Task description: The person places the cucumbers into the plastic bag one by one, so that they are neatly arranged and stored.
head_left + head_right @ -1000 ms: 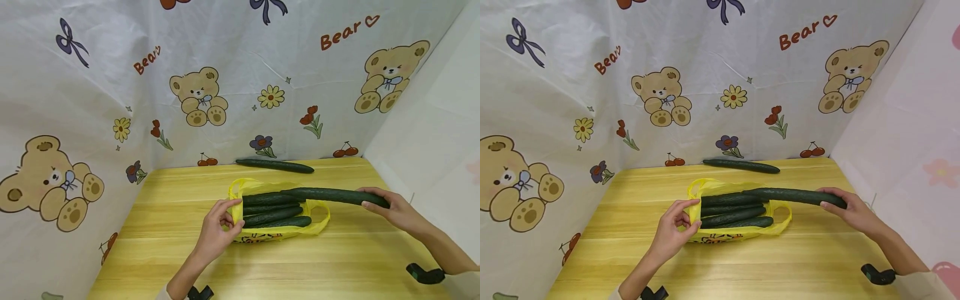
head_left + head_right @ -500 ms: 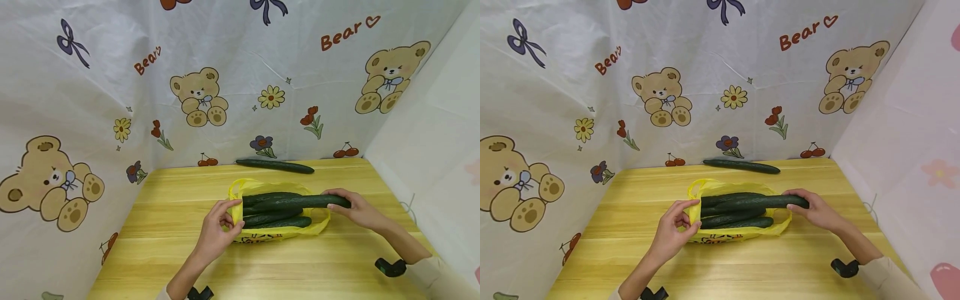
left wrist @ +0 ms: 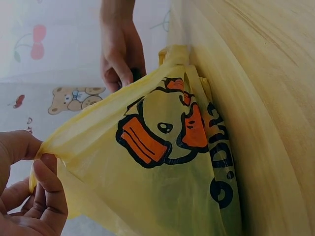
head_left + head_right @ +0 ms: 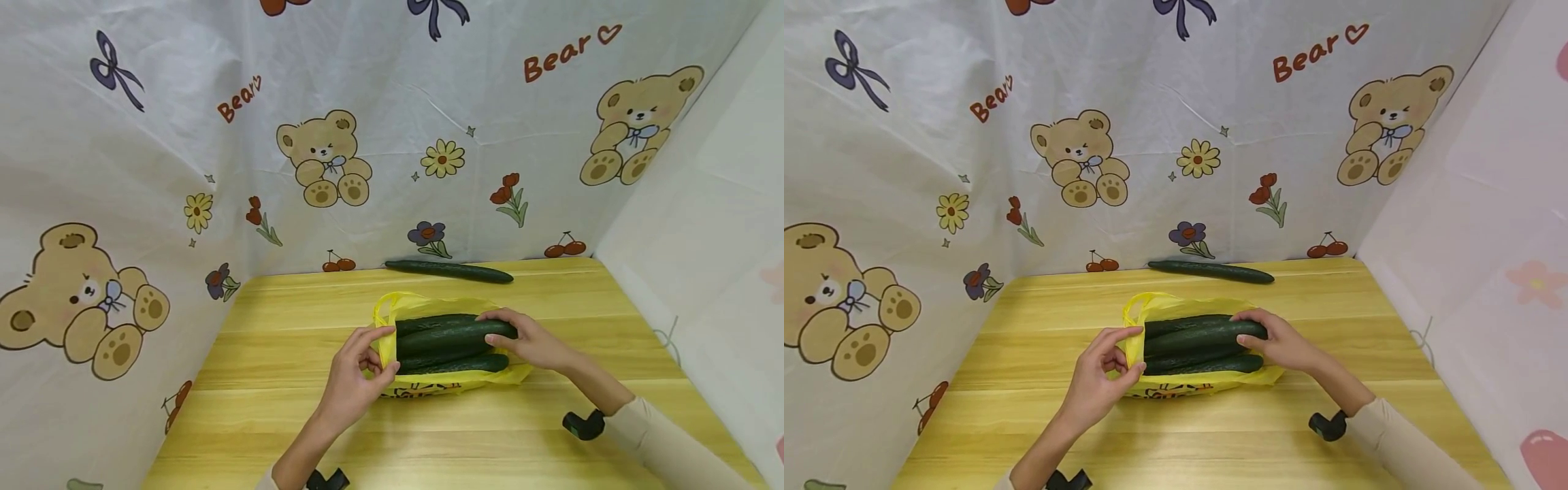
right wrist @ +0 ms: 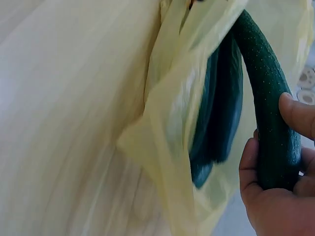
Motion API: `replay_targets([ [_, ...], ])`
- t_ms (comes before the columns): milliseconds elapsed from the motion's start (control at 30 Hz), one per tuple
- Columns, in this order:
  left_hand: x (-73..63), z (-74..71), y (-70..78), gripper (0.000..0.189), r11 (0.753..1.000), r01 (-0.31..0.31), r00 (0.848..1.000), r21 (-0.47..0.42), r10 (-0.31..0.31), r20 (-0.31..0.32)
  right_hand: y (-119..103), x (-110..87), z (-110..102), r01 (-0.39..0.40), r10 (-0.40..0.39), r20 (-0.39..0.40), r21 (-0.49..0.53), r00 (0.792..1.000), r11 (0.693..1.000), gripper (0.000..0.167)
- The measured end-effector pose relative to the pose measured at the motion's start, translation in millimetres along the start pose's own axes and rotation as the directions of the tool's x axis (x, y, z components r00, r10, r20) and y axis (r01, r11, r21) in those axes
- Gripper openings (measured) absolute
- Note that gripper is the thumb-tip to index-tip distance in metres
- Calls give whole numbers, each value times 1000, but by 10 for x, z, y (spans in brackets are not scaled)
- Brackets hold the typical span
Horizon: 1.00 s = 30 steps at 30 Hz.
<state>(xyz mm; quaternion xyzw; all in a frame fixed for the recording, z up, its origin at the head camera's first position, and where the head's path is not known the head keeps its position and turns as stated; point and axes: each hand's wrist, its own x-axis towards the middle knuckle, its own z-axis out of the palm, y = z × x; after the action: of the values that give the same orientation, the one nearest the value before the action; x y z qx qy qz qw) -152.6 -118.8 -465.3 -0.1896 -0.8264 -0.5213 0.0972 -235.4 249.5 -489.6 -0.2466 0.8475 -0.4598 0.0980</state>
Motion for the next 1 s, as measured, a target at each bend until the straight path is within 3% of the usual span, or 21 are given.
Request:
replay_targets([
  [267,-13,-2,0,64,1000,-5,1000,-6,5,10,-57,257,261,45,-48,65,35,997,998,39],
  [433,-15,-7,5,65,1000,-11,1000,-17,11,11,-113,370,425,67,-65,71,-29,995,997,38],
  [733,-7,-14,3,65,1000,-28,1000,-4,28,3,-146,436,505,127,-147,-84,-209,986,970,33],
  [833,-2,-19,5,66,1000,-25,1000,-3,25,1,-159,449,461,146,-173,-123,-206,977,968,33],
  [1000,-4,-15,12,66,1000,-25,1000,-1,25,3,-136,434,405,128,-152,-130,-178,980,976,34],
])
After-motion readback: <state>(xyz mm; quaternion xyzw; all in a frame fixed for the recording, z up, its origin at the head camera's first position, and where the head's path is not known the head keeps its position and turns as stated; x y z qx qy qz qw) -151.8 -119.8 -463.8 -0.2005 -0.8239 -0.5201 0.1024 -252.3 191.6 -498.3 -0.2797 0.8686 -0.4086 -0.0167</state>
